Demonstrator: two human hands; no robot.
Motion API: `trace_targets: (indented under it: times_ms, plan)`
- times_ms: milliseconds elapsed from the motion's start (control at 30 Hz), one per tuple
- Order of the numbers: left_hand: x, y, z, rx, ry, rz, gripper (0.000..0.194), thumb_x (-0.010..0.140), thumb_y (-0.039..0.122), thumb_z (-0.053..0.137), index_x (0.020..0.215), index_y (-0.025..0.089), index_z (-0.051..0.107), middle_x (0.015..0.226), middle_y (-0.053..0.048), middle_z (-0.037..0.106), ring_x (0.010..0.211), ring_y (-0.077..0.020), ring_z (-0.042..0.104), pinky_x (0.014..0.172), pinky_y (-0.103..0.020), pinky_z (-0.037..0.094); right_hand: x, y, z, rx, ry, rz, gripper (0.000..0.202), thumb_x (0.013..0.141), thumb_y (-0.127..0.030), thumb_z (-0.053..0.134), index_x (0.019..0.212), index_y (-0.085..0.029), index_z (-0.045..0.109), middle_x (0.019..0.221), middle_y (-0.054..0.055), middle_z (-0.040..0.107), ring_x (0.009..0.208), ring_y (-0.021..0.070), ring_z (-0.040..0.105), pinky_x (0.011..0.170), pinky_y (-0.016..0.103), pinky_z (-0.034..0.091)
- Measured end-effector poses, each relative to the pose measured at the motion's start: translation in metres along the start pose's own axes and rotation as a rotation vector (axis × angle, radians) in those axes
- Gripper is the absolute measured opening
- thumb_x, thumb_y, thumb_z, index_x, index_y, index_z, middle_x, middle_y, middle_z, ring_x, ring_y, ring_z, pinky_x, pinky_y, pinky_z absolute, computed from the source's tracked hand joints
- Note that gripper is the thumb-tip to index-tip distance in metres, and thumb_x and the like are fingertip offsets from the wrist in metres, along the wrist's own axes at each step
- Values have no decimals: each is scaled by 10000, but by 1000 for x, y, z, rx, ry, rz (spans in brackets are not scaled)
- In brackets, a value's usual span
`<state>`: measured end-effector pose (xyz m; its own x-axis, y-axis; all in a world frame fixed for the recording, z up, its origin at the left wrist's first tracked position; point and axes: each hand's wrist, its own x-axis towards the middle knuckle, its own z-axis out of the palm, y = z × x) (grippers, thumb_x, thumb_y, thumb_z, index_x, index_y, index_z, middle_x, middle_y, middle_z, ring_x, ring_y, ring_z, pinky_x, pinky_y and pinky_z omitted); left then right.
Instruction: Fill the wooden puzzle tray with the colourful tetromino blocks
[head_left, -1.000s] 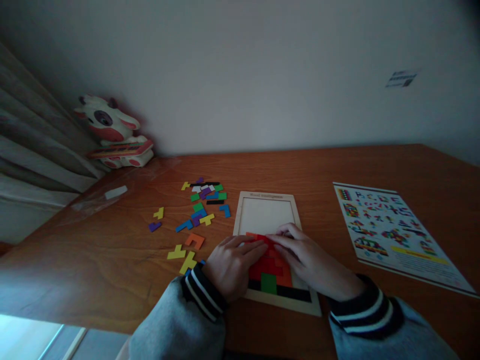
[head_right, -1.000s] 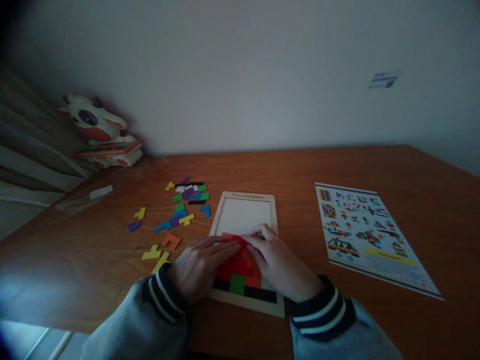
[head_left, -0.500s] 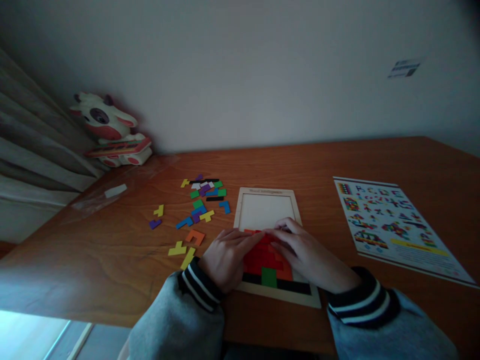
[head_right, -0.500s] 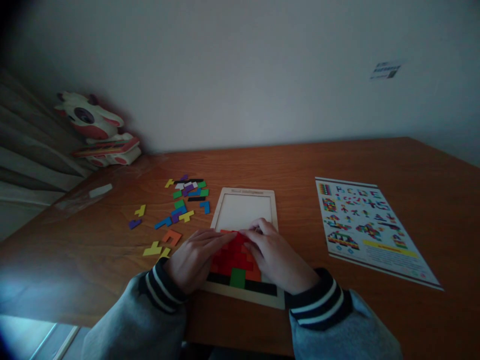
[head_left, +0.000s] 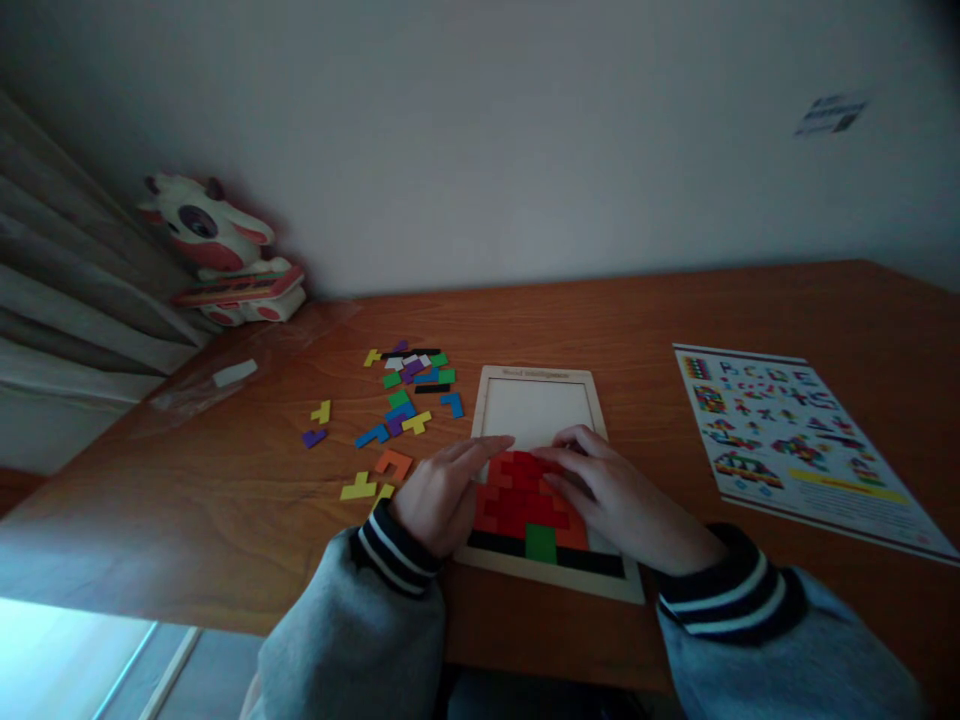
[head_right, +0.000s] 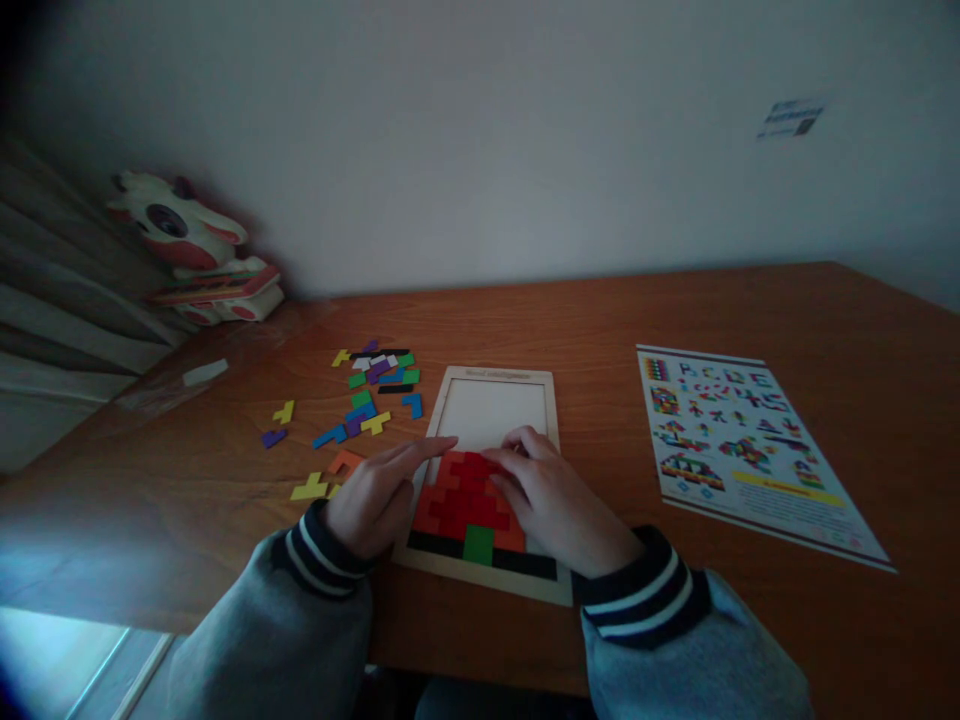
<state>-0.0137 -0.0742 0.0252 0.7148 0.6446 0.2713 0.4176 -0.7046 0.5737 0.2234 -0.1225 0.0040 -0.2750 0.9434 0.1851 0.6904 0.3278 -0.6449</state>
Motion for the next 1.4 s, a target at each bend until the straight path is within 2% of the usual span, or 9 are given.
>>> trace_targets:
  times_ms: [167,267,400,700,833,1033,1300,1400]
  plan:
    - [-2,-8,4,78,-4,43,615,726,2,394,1280,170,602,1121,-71,729,1014,-189,684,918,-348,565,0,0,0,1,6,-5,276,962,-184,526,1192,-252,661,1080,66,571,1012,202,614,945,405,545]
    - [-3,-12,9,70,-37,130,546,730,11,411,1196,163,650,1094,-79,738,1021,-203,682,931,-374,557,-1,1,1,-7,8,-4,284,961,-185,528,1208,-249,654,1094,69,575,1022,203,610,954,398,539]
    - [-3,-15,12,54,-45,166,507,715,8,416,1122,158,679,1052,-75,751,985,-206,690,965,-407,542,-1,3,1,-18,14,-18,280,952,-188,538,1196,-249,659,1091,70,581,1020,208,611,943,392,540]
    - [-2,-10,7,32,-58,159,468,734,32,410,1090,152,688,1086,-70,751,1024,-211,691,954,-383,555,-1,3,2,-33,3,-14,286,952,-186,526,1202,-245,651,1080,72,571,984,208,614,920,419,550]
    - [-3,-10,4,44,-31,150,445,745,28,405,1054,153,700,1049,-72,758,989,-207,703,940,-375,563,0,0,5,-49,27,-24,273,958,-189,520,1189,-225,662,1079,82,574,1006,217,612,930,420,547]
    - [-4,-7,-5,64,-60,104,447,760,22,393,1049,148,711,1039,-89,758,977,-211,715,893,-351,582,2,-6,12,-79,58,-38,285,949,-160,529,1193,-213,666,1075,88,577,995,223,609,913,430,555]
    - [-6,-11,-4,66,-5,85,416,775,40,393,1004,168,717,953,-75,758,924,-202,725,858,-338,595,4,-11,17,-93,77,-42,276,938,-144,543,1178,-195,670,1061,88,582,973,218,619,886,406,568]
    - [-6,-10,-7,57,-25,79,423,765,29,390,1005,155,714,975,-80,761,909,-201,732,837,-328,604,4,-11,17,-97,65,-41,271,941,-154,543,1181,-195,663,1075,88,583,983,218,619,899,410,564]
